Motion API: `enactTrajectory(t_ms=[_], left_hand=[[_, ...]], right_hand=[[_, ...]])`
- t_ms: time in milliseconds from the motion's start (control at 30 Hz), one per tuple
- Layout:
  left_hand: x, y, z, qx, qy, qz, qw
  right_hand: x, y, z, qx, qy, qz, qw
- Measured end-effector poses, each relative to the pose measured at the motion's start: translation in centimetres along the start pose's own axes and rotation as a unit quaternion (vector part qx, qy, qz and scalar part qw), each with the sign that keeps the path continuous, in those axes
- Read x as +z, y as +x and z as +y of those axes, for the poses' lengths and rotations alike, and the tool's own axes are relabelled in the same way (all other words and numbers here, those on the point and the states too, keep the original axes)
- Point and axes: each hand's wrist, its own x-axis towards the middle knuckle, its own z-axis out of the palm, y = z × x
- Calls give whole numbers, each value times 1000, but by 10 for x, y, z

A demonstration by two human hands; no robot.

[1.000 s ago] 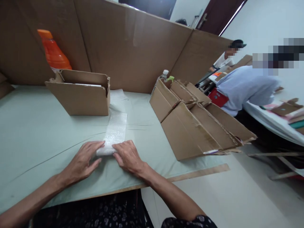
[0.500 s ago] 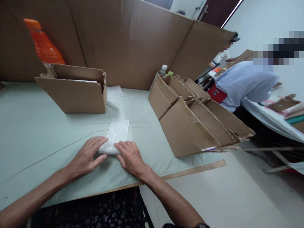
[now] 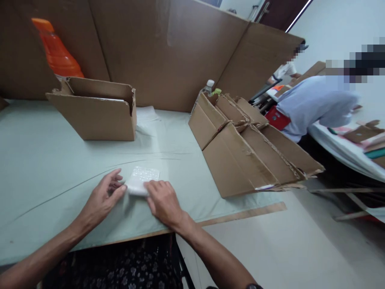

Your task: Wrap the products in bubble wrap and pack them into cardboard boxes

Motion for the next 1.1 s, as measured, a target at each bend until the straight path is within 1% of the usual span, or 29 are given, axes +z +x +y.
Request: enactTrajectory(t_ms=[33, 67, 100, 133, 167, 200, 233, 300, 333, 367, 400, 433, 467, 500, 533, 567, 600, 633, 667, 700, 733, 800, 833, 867, 900, 933, 1000, 1033, 1100], left_hand=[[0, -4, 3, -56, -75, 9, 996], [-1, -9, 7, -105, -146, 12, 984], [-1, -14, 10, -143, -208, 10, 968], [0, -17, 13, -170, -255, 7, 952], [1, -20, 15, -185, -289, 6, 939], [2, -23, 17, -190, -311, 7, 931], [3, -25, 18, -187, -323, 8, 928], [7, -27, 16, -159, -325, -13, 932], [9, -27, 15, -138, -312, -35, 940], [10, -26, 13, -111, -284, -58, 951], [10, -24, 13, -76, -241, -68, 965], [8, -18, 13, -27, -183, -58, 981], [4, -9, 15, 36, -112, -25, 993], [-2, 3, 20, 110, -34, 28, 993], [-11, 19, 27, 188, 45, 91, 977], [-22, 38, 36, 259, 118, 151, 947], [-36, 60, 46, 318, 177, 204, 909], [-50, 84, 57, 358, 227, 240, 873], [-64, 108, 67, 378, 266, 265, 846], [-78, 132, 76, 379, 297, 281, 830], [-90, 153, 83, 363, 320, 291, 825], [-108, 184, 90, 320, 355, 267, 836], [-114, 192, 90, 309, 368, 246, 842], [-117, 194, 88, 315, 376, 223, 843], [-120, 191, 85, 336, 380, 206, 836], [-121, 182, 82, 369, 382, 197, 824], [-120, 151, 77, 442, 378, 189, 791], [-119, 131, 75, 462, 380, 183, 780], [-117, 88, 75, 479, 384, 169, 772]], right_hand=[[1, 3, 2, 43, 56, 14, 997], [1, 6, 3, 80, 123, 13, 989], [2, 7, 3, 101, 192, -6, 976], [2, 8, 2, 103, 251, -35, 962], [3, 9, 0, 89, 291, -59, 951], [3, 9, -2, 70, 311, -66, 946], [3, 9, -3, 56, 316, -54, 946], [2, 11, -2, 58, 323, -21, 944], [1, 13, 0, 66, 342, -30, 937], [1, 15, 2, 72, 375, -57, 923], [0, 17, 4, 79, 411, -87, 904], [0, 19, 6, 86, 445, -106, 885], [0, 21, 8, 97, 473, -107, 869], [1, 24, 11, 114, 495, -90, 856], [3, 26, 13, 136, 513, -63, 845], [4, 27, 16, 155, 527, -41, 835], [6, 29, 18, 168, 539, -29, 825], [7, 29, 20, 174, 550, -26, 816], [8, 30, 22, 174, 559, -28, 810], [9, 30, 24, 171, 564, -33, 807], [9, 30, 25, 168, 568, -35, 805], [9, 29, 26, 166, 573, -35, 802], [8, 28, 26, 167, 575, -34, 800], [8, 27, 27, 167, 577, -33, 798], [8, 26, 27, 167, 580, -32, 797], [7, 26, 28, 166, 584, -29, 794], [7, 26, 30, 171, 592, -15, 787], [7, 26, 32, 177, 598, 0, 782], [5, 27, 35, 196, 612, 44, 765]])
